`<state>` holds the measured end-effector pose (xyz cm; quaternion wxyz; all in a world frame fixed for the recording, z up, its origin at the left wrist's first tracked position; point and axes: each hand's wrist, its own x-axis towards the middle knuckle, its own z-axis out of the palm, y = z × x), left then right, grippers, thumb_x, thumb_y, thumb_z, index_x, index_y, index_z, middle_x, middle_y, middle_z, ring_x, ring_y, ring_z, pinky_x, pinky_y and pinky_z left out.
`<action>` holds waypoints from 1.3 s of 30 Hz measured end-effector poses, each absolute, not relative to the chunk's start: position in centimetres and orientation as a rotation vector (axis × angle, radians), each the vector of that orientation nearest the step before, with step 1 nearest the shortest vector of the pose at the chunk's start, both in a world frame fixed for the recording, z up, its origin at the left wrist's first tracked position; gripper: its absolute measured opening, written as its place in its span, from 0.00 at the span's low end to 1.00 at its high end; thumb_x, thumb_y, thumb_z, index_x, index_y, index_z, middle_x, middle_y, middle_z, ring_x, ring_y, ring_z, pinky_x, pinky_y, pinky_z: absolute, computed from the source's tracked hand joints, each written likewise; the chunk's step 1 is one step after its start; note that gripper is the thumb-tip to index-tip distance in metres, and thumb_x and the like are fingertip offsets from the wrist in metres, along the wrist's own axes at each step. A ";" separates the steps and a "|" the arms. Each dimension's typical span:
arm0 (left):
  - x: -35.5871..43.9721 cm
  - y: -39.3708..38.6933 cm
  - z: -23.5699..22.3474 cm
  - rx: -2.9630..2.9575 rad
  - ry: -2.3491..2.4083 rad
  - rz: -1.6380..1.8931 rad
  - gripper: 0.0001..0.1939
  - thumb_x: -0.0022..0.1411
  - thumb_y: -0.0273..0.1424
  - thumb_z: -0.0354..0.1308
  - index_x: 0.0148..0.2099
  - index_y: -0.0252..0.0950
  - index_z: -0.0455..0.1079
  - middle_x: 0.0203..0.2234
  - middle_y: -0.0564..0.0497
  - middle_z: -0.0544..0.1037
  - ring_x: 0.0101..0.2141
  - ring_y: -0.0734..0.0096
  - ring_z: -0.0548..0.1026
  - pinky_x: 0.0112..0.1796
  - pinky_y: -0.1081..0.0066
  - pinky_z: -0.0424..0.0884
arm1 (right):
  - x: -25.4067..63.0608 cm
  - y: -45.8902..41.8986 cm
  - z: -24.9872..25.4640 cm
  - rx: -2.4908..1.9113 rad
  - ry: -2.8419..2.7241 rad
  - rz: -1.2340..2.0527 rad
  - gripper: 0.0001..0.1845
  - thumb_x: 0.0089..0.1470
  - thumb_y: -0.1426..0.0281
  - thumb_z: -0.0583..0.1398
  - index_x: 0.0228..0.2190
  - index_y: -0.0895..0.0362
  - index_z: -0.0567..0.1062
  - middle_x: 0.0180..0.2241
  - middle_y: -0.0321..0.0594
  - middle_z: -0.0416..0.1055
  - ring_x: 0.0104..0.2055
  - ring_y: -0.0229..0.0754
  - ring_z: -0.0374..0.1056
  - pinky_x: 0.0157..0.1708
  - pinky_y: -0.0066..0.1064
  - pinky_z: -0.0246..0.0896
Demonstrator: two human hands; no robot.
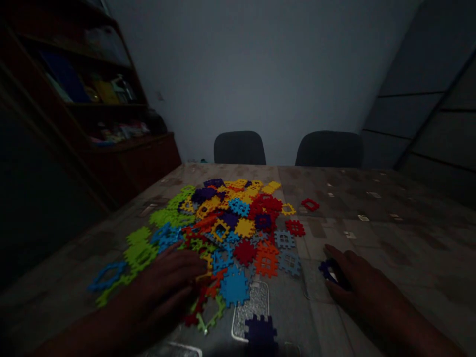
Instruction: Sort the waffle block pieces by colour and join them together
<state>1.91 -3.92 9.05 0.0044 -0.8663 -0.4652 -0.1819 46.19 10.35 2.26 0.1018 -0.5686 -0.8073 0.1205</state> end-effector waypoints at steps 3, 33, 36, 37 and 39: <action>-2.9 -5.4 9.3 -2.651 -1.583 -0.694 0.17 0.71 0.29 0.52 0.59 0.47 0.68 0.52 0.52 0.79 0.53 0.63 0.77 0.54 0.63 0.74 | 46.5 10.6 2.0 -1.660 -2.357 0.373 0.35 0.52 0.53 0.59 0.59 0.51 0.72 0.50 0.54 0.76 0.50 0.64 0.74 0.46 0.52 0.71; -3.8 -7.0 3.9 -2.273 -1.920 -0.602 0.37 0.63 0.43 0.64 0.69 0.50 0.55 0.57 0.47 0.74 0.53 0.51 0.74 0.55 0.49 0.72 | 43.8 10.5 3.6 -1.602 -2.374 0.319 0.31 0.56 0.57 0.55 0.59 0.53 0.71 0.48 0.58 0.76 0.53 0.63 0.72 0.51 0.49 0.70; -3.6 -7.2 3.7 -2.277 -1.863 -0.620 0.33 0.65 0.37 0.61 0.68 0.48 0.56 0.57 0.46 0.74 0.54 0.52 0.74 0.57 0.49 0.70 | 44.1 10.5 3.1 -1.595 -2.380 0.305 0.31 0.56 0.58 0.55 0.59 0.53 0.72 0.49 0.57 0.76 0.54 0.62 0.72 0.51 0.48 0.69; -3.8 -7.3 3.8 -2.289 -1.861 -0.647 0.32 0.66 0.36 0.60 0.69 0.48 0.56 0.57 0.46 0.74 0.55 0.53 0.74 0.56 0.51 0.71 | 44.2 10.6 2.9 -1.586 -2.384 0.308 0.30 0.57 0.58 0.56 0.59 0.53 0.72 0.50 0.57 0.76 0.53 0.62 0.72 0.51 0.47 0.69; -4.2 -7.5 4.3 -2.340 -1.889 -0.700 0.33 0.66 0.38 0.60 0.69 0.47 0.55 0.59 0.46 0.73 0.55 0.54 0.74 0.54 0.55 0.74 | 44.6 10.9 2.4 -1.569 -2.386 0.306 0.30 0.58 0.58 0.56 0.59 0.53 0.72 0.51 0.57 0.75 0.53 0.60 0.73 0.51 0.45 0.70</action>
